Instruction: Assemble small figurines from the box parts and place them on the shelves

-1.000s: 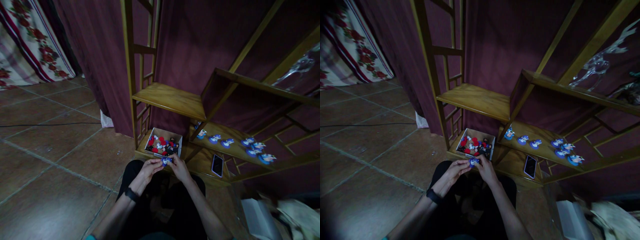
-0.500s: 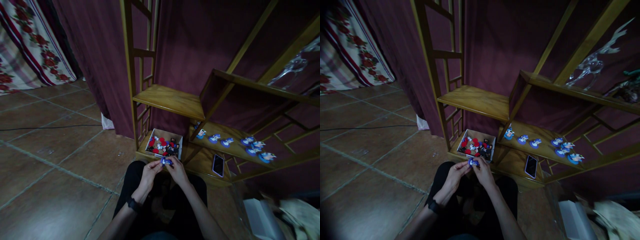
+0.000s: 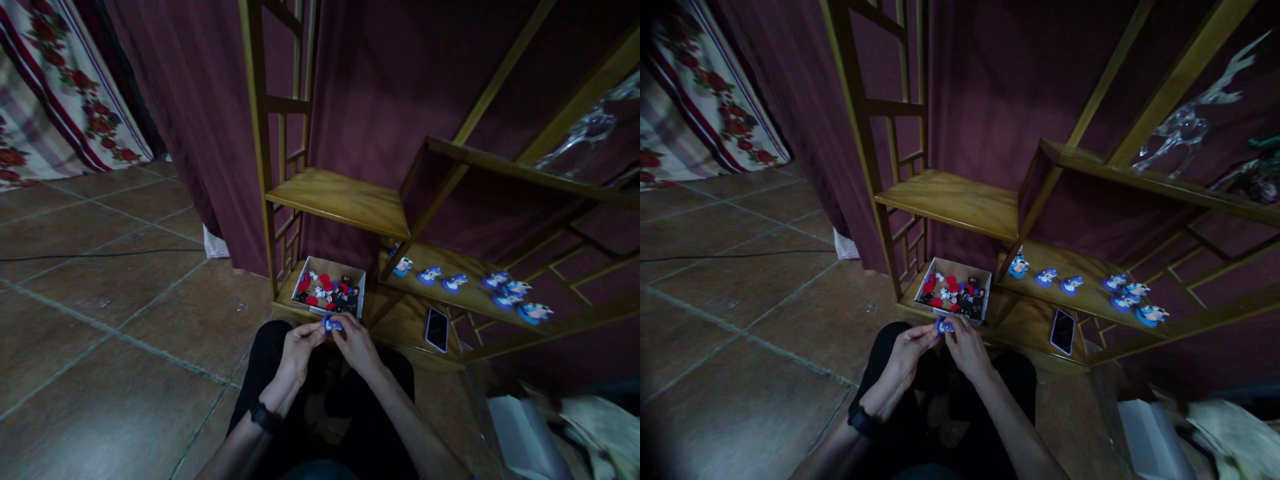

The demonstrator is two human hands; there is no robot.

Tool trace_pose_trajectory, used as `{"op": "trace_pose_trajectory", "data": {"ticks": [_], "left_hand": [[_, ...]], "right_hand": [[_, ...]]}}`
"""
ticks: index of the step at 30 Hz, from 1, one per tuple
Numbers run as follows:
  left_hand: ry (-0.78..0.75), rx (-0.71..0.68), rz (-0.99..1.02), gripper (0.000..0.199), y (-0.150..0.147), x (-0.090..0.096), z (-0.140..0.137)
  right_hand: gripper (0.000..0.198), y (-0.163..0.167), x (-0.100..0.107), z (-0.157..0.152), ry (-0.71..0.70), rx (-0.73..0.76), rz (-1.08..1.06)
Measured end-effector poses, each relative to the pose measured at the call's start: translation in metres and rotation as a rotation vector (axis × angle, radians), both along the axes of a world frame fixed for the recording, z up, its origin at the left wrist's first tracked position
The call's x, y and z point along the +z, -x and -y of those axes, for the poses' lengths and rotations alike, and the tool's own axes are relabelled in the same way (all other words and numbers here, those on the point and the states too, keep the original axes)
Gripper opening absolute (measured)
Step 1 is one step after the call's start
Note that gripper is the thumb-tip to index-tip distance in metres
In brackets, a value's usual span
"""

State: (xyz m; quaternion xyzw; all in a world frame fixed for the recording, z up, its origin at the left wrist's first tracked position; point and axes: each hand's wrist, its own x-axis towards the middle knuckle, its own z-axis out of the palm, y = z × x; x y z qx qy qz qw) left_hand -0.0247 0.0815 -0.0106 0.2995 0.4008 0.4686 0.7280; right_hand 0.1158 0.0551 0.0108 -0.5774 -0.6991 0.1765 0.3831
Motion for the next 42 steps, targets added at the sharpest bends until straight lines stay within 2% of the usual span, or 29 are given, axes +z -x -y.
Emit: {"op": "trace_pose_trajectory", "data": {"ticks": [12,17,20,24,28,32,36,42], "left_hand": [[-0.276,0.113,-0.288,0.019,-0.005,0.017,0.008],[-0.305,0.137,-0.298,0.022,-0.008,0.015,0.007],[-0.229,0.089,-0.188,0.024,-0.008,0.008,0.004],[-0.008,-0.008,0.009,0.024,-0.003,-0.002,-0.002],[0.192,-0.062,0.115,0.020,0.002,-0.009,-0.010],[0.304,-0.003,0.165,0.015,0.003,-0.017,-0.015],[0.340,0.011,0.215,0.015,0.002,-0.021,-0.014],[0.257,-0.057,0.197,0.014,-0.002,-0.016,-0.003]], "right_hand": [[0.020,0.002,0.003,0.000,-0.040,-0.084,-0.181],[0.020,0.002,0.004,-0.001,-0.050,-0.111,-0.194],[0.020,-0.001,0.003,-0.004,-0.008,-0.080,-0.129],[0.028,-0.004,-0.002,-0.009,0.064,-0.046,-0.095],[0.042,-0.004,-0.011,-0.010,0.104,-0.010,-0.189],[0.040,-0.007,-0.024,-0.008,0.090,-0.043,-0.332],[0.032,-0.009,-0.035,-0.005,0.114,-0.130,-0.508],[0.033,0.001,-0.037,0.001,0.197,-0.039,-0.678]]}}
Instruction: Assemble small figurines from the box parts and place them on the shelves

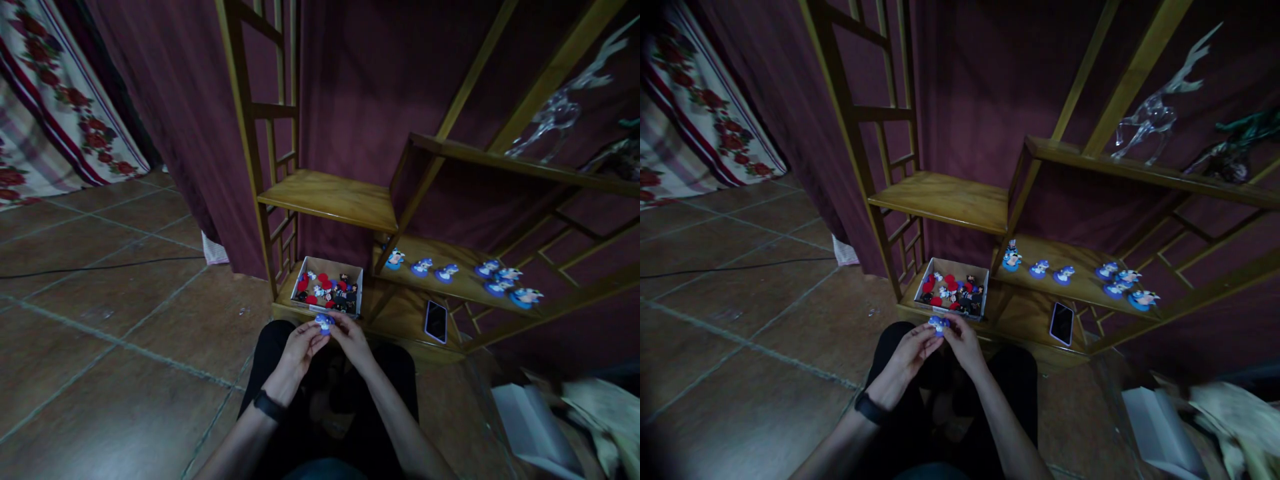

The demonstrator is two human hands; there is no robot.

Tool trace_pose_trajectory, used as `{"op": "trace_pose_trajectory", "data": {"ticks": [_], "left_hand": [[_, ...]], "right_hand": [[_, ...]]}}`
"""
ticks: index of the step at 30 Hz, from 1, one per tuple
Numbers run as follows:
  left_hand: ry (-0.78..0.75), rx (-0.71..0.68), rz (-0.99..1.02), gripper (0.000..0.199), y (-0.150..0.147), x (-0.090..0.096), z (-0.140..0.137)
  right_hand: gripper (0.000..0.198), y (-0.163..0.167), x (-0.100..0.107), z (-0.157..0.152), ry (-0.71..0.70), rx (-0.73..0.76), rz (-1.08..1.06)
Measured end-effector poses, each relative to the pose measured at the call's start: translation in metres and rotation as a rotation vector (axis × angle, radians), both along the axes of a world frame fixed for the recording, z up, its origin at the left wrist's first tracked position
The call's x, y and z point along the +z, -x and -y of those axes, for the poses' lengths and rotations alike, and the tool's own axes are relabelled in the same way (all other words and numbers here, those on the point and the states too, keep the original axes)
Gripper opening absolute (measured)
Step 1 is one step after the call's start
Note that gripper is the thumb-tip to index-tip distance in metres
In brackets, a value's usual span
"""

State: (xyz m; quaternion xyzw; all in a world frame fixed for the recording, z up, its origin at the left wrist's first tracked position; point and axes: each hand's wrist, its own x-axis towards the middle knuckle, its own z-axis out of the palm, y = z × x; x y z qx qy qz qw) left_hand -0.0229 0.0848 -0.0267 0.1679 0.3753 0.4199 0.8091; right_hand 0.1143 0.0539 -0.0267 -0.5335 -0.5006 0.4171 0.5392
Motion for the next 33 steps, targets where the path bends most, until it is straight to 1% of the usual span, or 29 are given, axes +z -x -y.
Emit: {"op": "trace_pose_trajectory", "data": {"ticks": [4,9,12,17,19,21,25,29,33], "left_hand": [[-0.046,-0.052,-0.049,0.019,0.001,0.003,0.003],[-0.064,-0.058,-0.058,0.020,0.006,0.004,0.005],[-0.053,-0.054,-0.063,0.017,0.008,0.006,0.009],[-0.059,-0.027,-0.099,0.016,0.007,0.007,0.013],[-0.065,-0.025,-0.082,0.017,0.005,0.008,0.013],[-0.086,-0.049,-0.025,0.021,0.004,0.010,0.013],[-0.187,-0.114,0.066,0.030,0.006,0.020,0.012],[-0.303,-0.112,0.011,0.027,0.008,0.029,0.014],[-0.372,-0.130,-0.037,0.026,0.009,0.037,0.015]], "right_hand": [[0.030,0.007,0.005,0.003,0.042,-0.049,-0.108],[0.029,0.011,0.014,0.010,0.102,0.004,-0.266],[0.029,0.009,0.016,0.014,0.130,-0.011,-0.272],[0.027,0.006,0.016,0.014,0.165,-0.016,-0.274],[0.025,0.005,0.017,0.014,0.133,-0.010,-0.255],[0.027,0.006,0.019,0.016,0.070,0.004,-0.261],[0.032,0.009,0.025,0.020,-0.016,-0.012,-0.345],[0.032,0.008,0.028,0.022,-0.043,-0.027,-0.329],[0.030,0.002,0.026,0.021,-0.011,-0.033,-0.286]]}}
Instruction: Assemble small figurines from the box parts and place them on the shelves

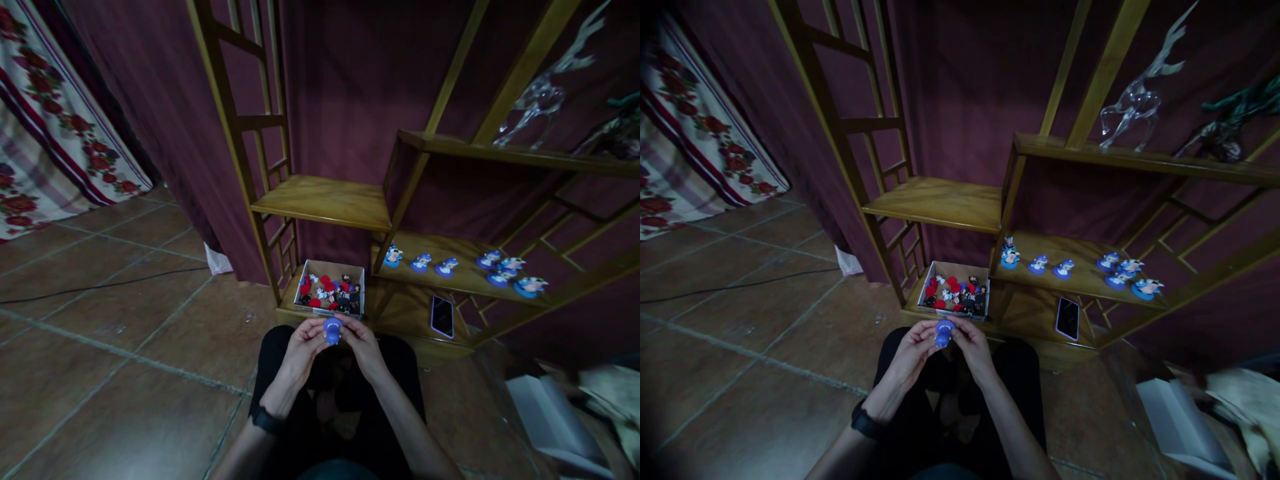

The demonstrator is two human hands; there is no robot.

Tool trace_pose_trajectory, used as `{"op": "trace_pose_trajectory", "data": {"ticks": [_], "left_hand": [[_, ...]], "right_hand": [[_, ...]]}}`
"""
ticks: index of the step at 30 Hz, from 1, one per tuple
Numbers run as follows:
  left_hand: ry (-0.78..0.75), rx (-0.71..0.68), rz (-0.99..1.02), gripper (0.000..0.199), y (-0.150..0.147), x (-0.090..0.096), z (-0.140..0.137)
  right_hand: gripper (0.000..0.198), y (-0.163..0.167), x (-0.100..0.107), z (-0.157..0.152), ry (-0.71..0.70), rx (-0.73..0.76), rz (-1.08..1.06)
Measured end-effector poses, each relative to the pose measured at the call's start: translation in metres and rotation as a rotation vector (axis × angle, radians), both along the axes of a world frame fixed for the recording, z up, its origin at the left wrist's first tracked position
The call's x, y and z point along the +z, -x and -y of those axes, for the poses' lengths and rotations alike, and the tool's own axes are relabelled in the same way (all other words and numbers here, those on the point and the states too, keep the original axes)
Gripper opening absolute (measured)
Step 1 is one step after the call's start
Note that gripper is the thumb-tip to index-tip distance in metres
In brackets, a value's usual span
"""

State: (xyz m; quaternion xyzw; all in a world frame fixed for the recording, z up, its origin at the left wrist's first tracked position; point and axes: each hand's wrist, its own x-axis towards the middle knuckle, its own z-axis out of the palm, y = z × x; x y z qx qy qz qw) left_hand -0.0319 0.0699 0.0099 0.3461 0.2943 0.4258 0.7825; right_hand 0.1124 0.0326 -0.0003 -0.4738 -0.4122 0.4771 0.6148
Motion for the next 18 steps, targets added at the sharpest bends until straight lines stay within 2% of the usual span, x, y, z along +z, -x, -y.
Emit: {"op": "trace_pose_trajectory", "data": {"ticks": [10,15,18], "left_hand": [[0.095,-0.011,-0.084,0.025,0.003,0.006,-0.013],[0.116,-0.003,-0.133,0.018,0.000,-0.002,-0.018],[0.236,0.035,-0.142,0.012,-0.004,-0.017,-0.023]], "right_hand": [[0.027,-0.005,0.007,-0.006,0.068,0.083,0.050],[0.020,0.001,0.005,-0.010,0.128,0.064,-0.108],[0.021,0.004,-0.005,-0.016,0.208,0.061,-0.236]]}}
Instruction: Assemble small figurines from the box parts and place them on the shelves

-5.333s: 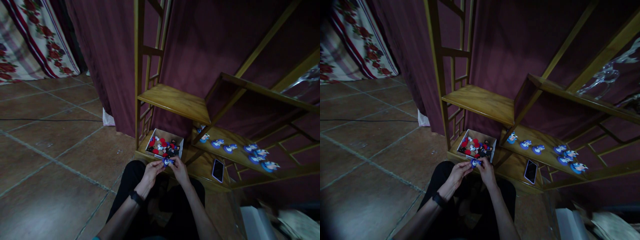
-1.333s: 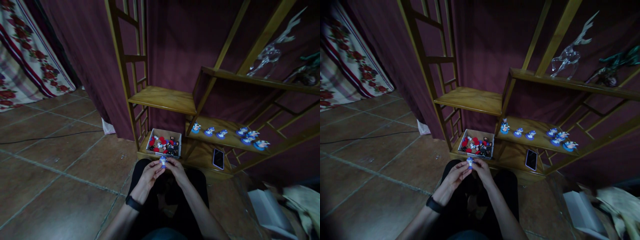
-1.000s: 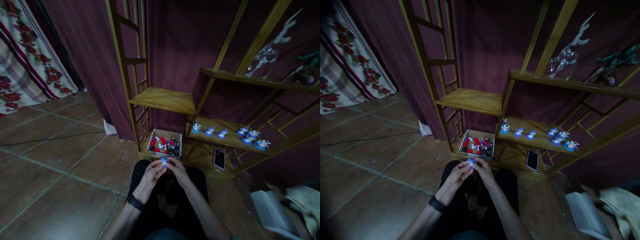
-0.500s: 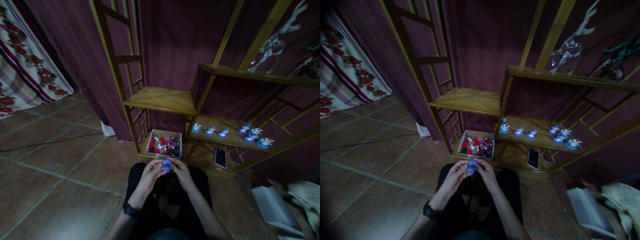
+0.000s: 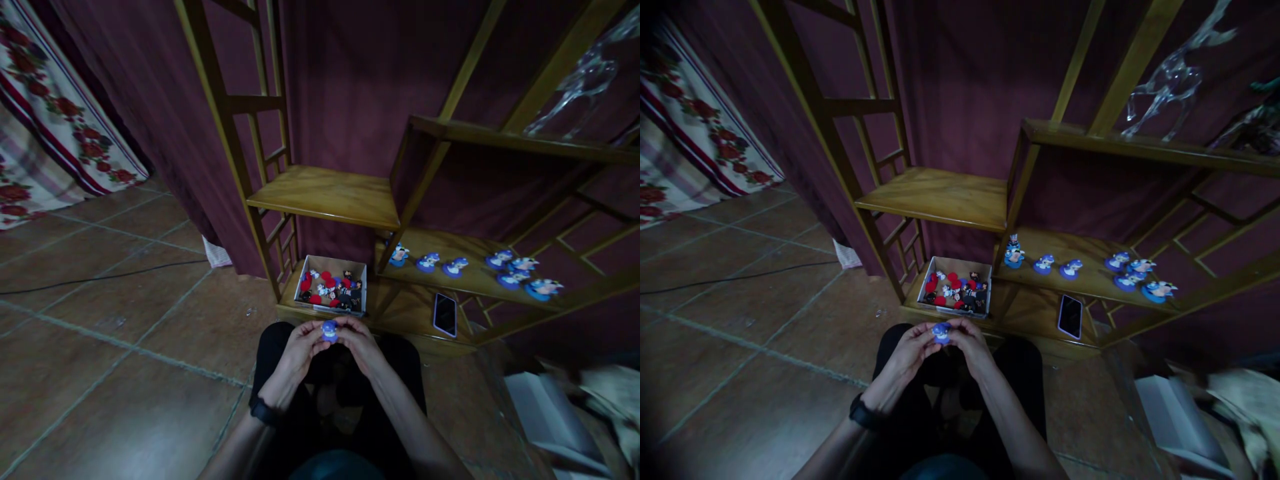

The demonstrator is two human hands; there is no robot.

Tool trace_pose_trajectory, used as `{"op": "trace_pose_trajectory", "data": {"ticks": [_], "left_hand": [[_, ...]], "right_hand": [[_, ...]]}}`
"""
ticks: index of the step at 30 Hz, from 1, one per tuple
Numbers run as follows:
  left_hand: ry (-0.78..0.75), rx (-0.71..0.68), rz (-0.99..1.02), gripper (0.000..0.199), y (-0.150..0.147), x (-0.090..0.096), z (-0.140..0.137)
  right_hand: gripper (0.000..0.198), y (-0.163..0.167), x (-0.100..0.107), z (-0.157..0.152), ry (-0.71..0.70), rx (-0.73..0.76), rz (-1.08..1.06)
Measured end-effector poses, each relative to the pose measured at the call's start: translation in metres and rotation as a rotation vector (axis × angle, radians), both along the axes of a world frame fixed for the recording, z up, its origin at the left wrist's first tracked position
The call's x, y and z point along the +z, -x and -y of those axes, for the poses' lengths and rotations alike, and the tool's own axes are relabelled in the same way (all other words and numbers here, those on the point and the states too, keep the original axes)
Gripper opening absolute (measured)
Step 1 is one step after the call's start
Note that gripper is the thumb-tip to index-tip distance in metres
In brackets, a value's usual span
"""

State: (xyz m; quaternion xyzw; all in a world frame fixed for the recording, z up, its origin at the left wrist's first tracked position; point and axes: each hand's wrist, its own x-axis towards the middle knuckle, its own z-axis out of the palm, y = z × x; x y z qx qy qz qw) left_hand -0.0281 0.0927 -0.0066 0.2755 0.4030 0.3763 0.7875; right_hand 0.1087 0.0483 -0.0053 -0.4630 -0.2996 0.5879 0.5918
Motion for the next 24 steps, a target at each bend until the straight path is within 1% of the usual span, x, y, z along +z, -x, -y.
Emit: {"op": "trace_pose_trajectory", "data": {"ticks": [3,6,9,12,15,18,21,24], "left_hand": [[0.165,0.074,0.028,0.006,-0.004,-0.015,-0.005],[0.216,0.076,0.073,0.004,-0.007,-0.023,-0.009],[0.223,0.101,0.105,0.006,-0.007,-0.025,-0.010],[0.212,0.156,0.131,0.008,-0.008,-0.023,-0.009],[0.198,0.164,0.144,0.008,-0.010,-0.019,-0.005],[0.175,0.138,0.144,0.007,-0.010,-0.015,-0.001],[0.162,0.099,0.145,0.010,-0.010,-0.012,0.002],[0.163,0.066,0.144,0.013,-0.008,-0.011,0.002]], "right_hand": [[0.020,0.002,-0.010,-0.006,0.068,-0.027,-0.058],[0.025,0.003,-0.018,-0.010,0.074,-0.064,-0.019],[0.031,0.001,-0.022,-0.012,0.001,-0.121,0.148],[0.028,-0.001,-0.023,-0.011,-0.101,-0.145,0.426],[0.027,-0.002,-0.020,-0.010,-0.203,-0.131,0.651],[0.029,-0.003,-0.015,-0.008,-0.253,-0.127,0.768],[0.025,-0.004,-0.012,-0.008,-0.245,-0.144,0.842],[0.020,-0.007,-0.011,-0.010,-0.232,-0.144,0.863]]}}
